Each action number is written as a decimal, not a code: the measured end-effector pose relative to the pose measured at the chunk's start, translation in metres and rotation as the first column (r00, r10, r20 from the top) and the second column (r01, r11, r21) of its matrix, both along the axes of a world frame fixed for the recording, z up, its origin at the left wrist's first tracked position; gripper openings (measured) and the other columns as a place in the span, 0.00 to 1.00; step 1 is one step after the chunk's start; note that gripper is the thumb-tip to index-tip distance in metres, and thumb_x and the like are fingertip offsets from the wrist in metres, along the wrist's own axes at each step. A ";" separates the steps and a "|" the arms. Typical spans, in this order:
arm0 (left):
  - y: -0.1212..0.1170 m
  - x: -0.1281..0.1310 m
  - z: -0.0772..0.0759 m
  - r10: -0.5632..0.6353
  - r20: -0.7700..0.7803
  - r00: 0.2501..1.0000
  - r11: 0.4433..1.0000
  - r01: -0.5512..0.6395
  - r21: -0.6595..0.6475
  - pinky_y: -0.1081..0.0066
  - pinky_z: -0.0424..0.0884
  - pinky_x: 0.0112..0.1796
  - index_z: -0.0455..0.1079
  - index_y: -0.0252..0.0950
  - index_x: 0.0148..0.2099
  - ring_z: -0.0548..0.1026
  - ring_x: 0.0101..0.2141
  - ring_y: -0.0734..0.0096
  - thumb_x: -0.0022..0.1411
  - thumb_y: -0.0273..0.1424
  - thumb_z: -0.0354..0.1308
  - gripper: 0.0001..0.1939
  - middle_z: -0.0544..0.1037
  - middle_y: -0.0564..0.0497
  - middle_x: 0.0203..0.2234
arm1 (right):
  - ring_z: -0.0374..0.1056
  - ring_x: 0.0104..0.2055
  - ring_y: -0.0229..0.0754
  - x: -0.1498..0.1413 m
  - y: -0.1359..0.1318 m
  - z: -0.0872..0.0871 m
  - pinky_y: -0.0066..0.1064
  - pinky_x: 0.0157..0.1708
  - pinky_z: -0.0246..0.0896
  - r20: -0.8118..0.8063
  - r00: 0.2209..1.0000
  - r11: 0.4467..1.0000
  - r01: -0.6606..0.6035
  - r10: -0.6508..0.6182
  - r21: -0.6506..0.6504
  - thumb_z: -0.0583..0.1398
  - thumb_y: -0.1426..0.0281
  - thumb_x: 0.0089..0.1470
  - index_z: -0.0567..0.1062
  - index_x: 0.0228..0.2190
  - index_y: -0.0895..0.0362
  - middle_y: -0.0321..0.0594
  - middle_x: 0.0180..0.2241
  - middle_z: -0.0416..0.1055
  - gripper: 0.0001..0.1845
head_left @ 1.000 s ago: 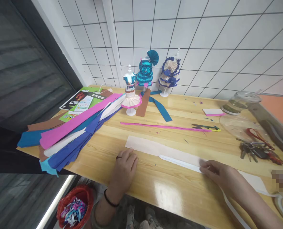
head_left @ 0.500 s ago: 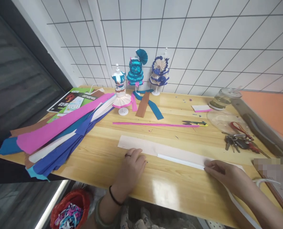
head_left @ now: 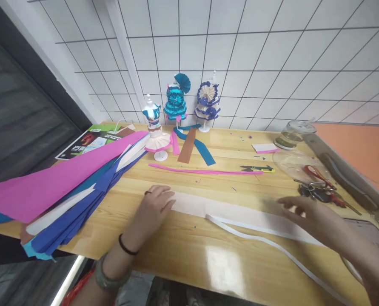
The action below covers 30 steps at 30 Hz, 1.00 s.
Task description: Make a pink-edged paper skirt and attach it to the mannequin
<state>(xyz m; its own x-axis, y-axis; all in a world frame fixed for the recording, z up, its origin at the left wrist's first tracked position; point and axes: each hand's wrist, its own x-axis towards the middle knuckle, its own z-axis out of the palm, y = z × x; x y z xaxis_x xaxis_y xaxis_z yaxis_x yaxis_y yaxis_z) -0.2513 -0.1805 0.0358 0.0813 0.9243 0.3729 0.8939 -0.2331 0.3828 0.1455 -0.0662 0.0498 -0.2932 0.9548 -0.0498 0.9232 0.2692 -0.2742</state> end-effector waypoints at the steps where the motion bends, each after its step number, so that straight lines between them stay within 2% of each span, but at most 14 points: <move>1: 0.007 -0.008 0.001 0.015 -0.019 1.000 1.000 -0.015 0.004 0.58 0.65 0.45 0.70 0.34 0.42 0.68 0.43 0.62 0.61 0.30 0.51 0.10 0.73 0.44 0.40 | 0.70 0.30 0.43 -0.013 0.009 0.005 0.31 0.27 0.63 -0.009 0.998 0.998 -0.057 0.057 -0.009 0.54 0.57 0.52 0.75 0.37 0.54 0.42 0.34 0.75 0.18; 3: 0.022 -0.021 0.001 0.039 -0.038 0.999 0.999 -0.038 0.024 0.59 0.65 0.45 0.70 0.34 0.42 0.68 0.43 0.62 0.61 0.30 0.50 0.10 0.73 0.44 0.39 | 0.69 0.35 0.46 -0.043 0.030 0.008 0.34 0.32 0.63 -0.008 0.986 0.982 -0.166 0.168 0.089 0.52 0.59 0.54 0.74 0.38 0.56 0.46 0.39 0.73 0.18; 5: 0.038 -0.030 0.000 0.055 -0.042 0.998 0.998 -0.054 0.037 0.60 0.65 0.44 0.70 0.34 0.42 0.68 0.42 0.62 0.60 0.29 0.51 0.10 0.73 0.45 0.39 | 0.67 0.43 0.50 -0.072 0.051 0.002 0.37 0.40 0.61 0.045 0.956 0.920 -0.293 0.291 0.259 0.51 0.65 0.55 0.72 0.43 0.59 0.50 0.42 0.71 0.18; 6: 0.045 -0.032 -0.002 0.055 -0.048 0.997 0.998 -0.053 0.029 0.60 0.65 0.44 0.70 0.34 0.42 0.68 0.42 0.63 0.60 0.29 0.51 0.10 0.73 0.45 0.39 | 0.66 0.44 0.50 -0.085 0.061 -0.003 0.37 0.41 0.60 0.104 0.931 0.886 -0.366 0.351 0.286 0.51 0.67 0.55 0.71 0.45 0.61 0.51 0.43 0.70 0.18; 8: 0.058 -0.033 -0.006 0.050 -0.059 0.997 0.999 -0.050 0.001 0.61 0.65 0.44 0.70 0.34 0.42 0.69 0.42 0.63 0.59 0.28 0.51 0.10 0.73 0.46 0.38 | 0.65 0.43 0.49 -0.107 0.075 -0.014 0.36 0.40 0.58 0.254 0.861 0.826 -0.500 0.442 0.260 0.51 0.69 0.55 0.70 0.45 0.61 0.52 0.42 0.70 0.18; 11: 0.071 -0.031 -0.012 0.031 -0.073 0.997 0.999 -0.034 -0.031 0.62 0.65 0.44 0.69 0.35 0.42 0.69 0.42 0.63 0.59 0.27 0.51 0.10 0.74 0.47 0.38 | 0.65 0.41 0.48 -0.126 0.082 -0.025 0.34 0.36 0.55 0.322 0.811 0.789 -0.568 0.489 0.233 0.51 0.73 0.55 0.72 0.42 0.61 0.51 0.39 0.71 0.15; 16: 0.082 -0.023 -0.015 -0.002 -0.097 0.995 0.999 -0.002 -0.034 0.62 0.64 0.45 0.68 0.35 0.44 0.69 0.42 0.64 0.59 0.26 0.51 0.11 0.73 0.47 0.39 | 0.65 0.36 0.47 -0.131 0.075 -0.022 0.34 0.34 0.50 0.357 0.769 0.753 -0.621 0.530 0.220 0.52 0.77 0.52 0.73 0.34 0.63 0.51 0.32 0.72 0.11; 19: 0.089 -0.016 -0.014 -0.024 -0.103 0.994 0.999 0.022 -0.028 0.63 0.64 0.45 0.67 0.35 0.46 0.68 0.44 0.63 0.59 0.26 0.52 0.12 0.73 0.47 0.40 | 0.66 0.35 0.46 -0.128 0.071 -0.018 0.33 0.35 0.52 0.344 0.782 0.757 -0.609 0.520 0.239 0.51 0.75 0.54 0.73 0.32 0.62 0.49 0.30 0.73 0.11; 23: 0.101 0.001 -0.013 -0.091 -0.118 0.989 0.995 0.087 -0.041 0.63 0.62 0.47 0.64 0.36 0.51 0.66 0.47 0.62 0.56 0.27 0.55 0.18 0.72 0.47 0.44 | 0.68 0.35 0.43 -0.124 0.064 -0.008 0.31 0.33 0.55 0.275 0.833 0.791 -0.547 0.480 0.275 0.48 0.72 0.57 0.73 0.38 0.59 0.45 0.35 0.74 0.15; 27: 0.109 0.023 -0.012 -0.142 -0.161 0.977 0.988 0.130 -0.083 0.62 0.61 0.46 0.61 0.37 0.54 0.65 0.48 0.61 0.55 0.28 0.57 0.23 0.72 0.47 0.44 | 0.69 0.32 0.40 -0.121 0.050 0.016 0.30 0.31 0.59 0.019 0.890 0.870 -0.449 0.455 0.205 0.50 0.71 0.55 0.74 0.38 0.56 0.40 0.36 0.74 0.14; 30: 0.113 0.035 -0.013 -0.119 -0.188 0.975 0.991 0.105 -0.083 0.61 0.60 0.45 0.63 0.37 0.53 0.68 0.44 0.62 0.57 0.26 0.54 0.20 0.75 0.47 0.39 | 0.69 0.28 0.38 -0.118 0.036 0.037 0.29 0.30 0.62 -0.165 0.896 0.911 -0.402 0.412 0.095 0.51 0.69 0.55 0.74 0.36 0.56 0.39 0.34 0.74 0.13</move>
